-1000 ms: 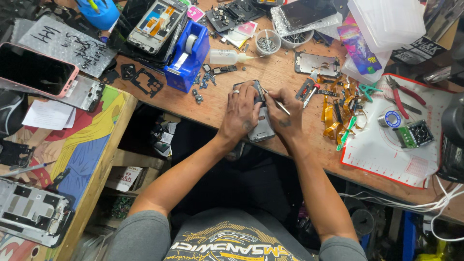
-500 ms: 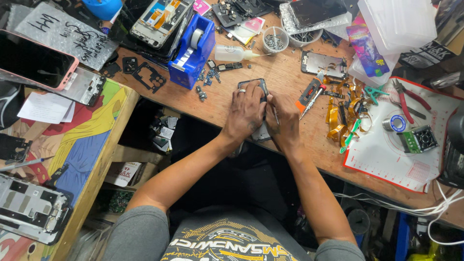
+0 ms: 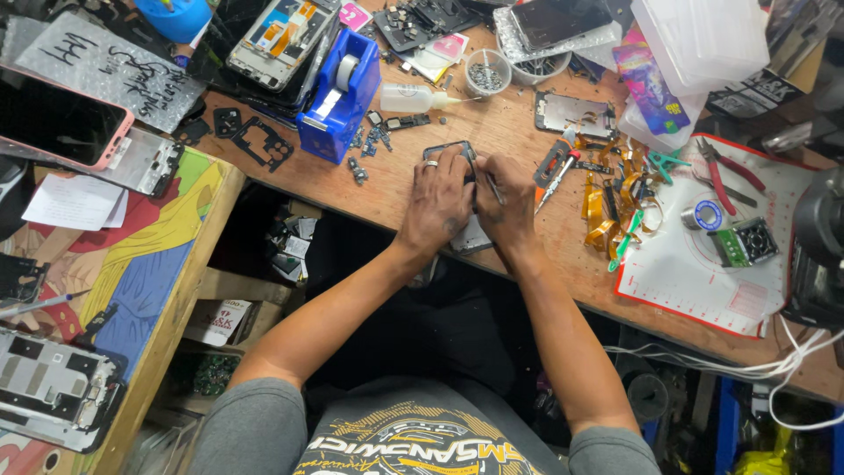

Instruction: The person uses a metal prying tool to carefully separate the screen assembly from the smartphone's frame. They work along the edges of the device, prying and lifting the screen to detach it from the body.

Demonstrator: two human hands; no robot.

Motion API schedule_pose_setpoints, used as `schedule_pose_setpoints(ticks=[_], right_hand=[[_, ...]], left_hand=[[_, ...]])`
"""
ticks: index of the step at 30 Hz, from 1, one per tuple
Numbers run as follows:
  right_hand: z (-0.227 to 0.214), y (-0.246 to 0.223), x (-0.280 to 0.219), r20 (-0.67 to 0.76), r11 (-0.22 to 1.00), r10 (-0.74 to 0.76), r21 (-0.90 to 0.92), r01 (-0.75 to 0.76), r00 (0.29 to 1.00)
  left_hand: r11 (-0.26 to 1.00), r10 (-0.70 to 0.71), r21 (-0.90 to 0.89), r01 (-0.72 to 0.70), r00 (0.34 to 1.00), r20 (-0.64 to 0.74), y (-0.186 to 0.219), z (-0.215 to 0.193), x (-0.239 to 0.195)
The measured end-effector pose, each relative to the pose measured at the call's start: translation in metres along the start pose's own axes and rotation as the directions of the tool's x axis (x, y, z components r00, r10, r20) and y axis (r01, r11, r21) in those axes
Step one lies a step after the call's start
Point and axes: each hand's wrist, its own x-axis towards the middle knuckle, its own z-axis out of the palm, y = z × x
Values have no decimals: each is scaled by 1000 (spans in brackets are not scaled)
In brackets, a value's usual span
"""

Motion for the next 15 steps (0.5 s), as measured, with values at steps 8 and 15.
schedule_pose_setpoints(ticks=[8,15], right_hand=[[8,25,1,156,557,533,675,-484,832],[-13,-6,-14,-41,988,148,41,-146,988]], left_hand=[[999,-1,-37,0,999,-36,4,-5,1],[995,-20,-101,9,994,-111,8,-11,-5]])
